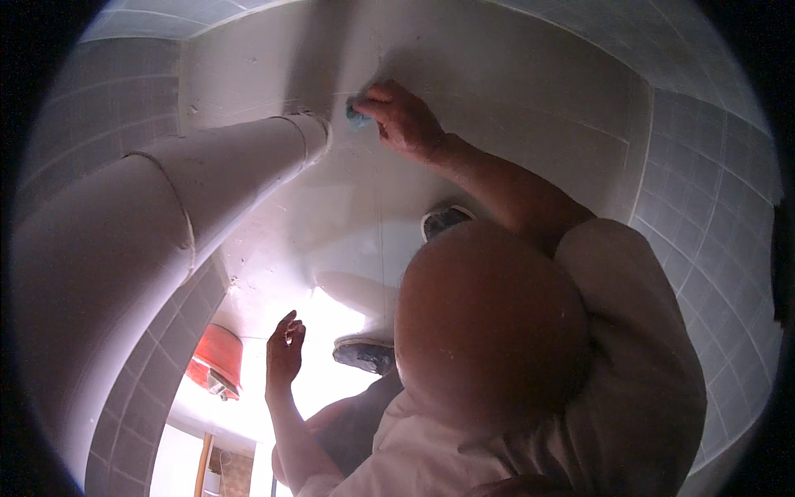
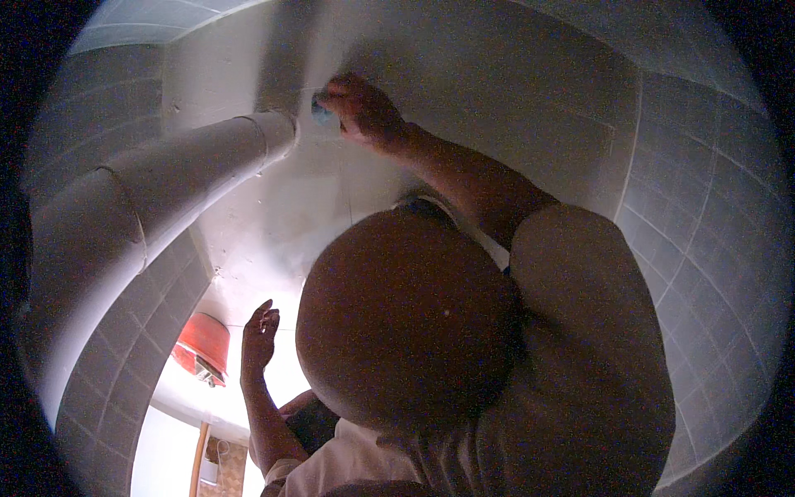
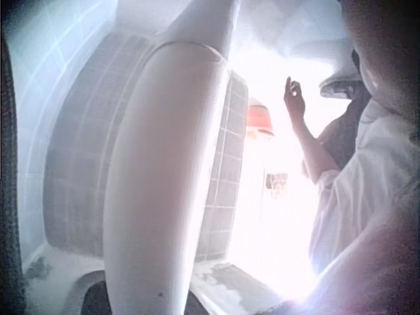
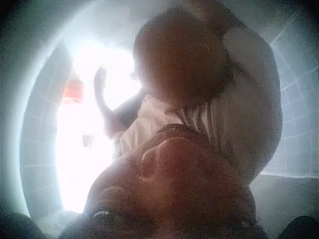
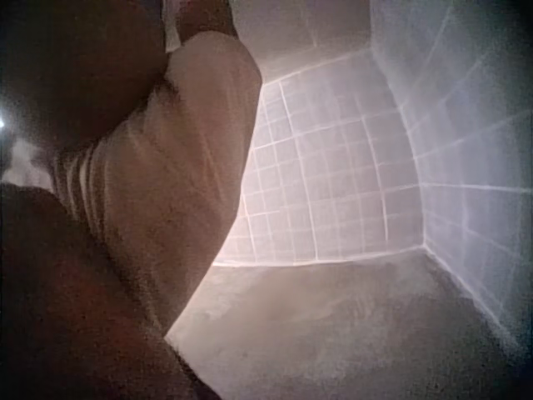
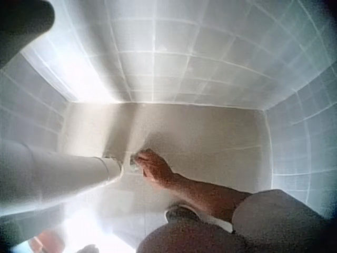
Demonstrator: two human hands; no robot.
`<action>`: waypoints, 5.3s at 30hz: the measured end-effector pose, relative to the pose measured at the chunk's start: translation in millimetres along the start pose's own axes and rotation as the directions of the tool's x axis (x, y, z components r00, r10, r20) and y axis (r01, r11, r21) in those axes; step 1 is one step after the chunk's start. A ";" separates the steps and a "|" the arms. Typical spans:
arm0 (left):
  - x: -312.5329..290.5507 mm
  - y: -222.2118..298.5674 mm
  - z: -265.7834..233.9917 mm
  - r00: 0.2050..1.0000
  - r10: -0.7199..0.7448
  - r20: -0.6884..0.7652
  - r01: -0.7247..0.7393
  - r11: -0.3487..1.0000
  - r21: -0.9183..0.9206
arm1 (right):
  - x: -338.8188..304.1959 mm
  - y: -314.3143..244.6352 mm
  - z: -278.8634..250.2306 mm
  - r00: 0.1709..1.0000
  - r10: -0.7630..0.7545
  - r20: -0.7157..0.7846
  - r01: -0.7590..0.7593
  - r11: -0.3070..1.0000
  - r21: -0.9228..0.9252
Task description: The person wipes white residue from wall tiles and a pipe with a sponge, then washes the sponge in a sink.
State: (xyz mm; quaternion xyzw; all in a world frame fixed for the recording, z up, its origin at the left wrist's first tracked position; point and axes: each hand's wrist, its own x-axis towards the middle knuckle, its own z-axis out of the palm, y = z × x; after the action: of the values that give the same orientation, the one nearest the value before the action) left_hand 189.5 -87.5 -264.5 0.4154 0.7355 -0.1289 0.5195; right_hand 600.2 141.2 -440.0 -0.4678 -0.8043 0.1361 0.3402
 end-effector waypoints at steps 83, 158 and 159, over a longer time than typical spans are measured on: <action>-24.4 -40.0 23.4 0.969 0.079 -0.234 -0.107 0.988 -0.110 | -73.5 -39.4 34.8 0.967 0.214 -0.138 -0.234 0.962 -0.142; 152.1 -124.0 103.0 -0.058 -0.763 -0.643 0.487 0.541 -0.686 | 211.8 12.3 160.9 0.897 -0.364 0.251 0.339 0.931 0.139; 153.8 -123.8 104.8 -0.061 -0.771 -0.634 0.486 0.532 -0.693 | 205.9 0.6 143.8 0.892 -0.371 0.259 0.350 0.928 0.123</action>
State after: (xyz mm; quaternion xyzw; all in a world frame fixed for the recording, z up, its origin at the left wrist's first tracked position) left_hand 148.4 -156.2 -473.2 -0.0575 0.9960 -0.0035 -0.0689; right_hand 435.4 329.8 -459.1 -0.2738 -0.9112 0.1643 0.2602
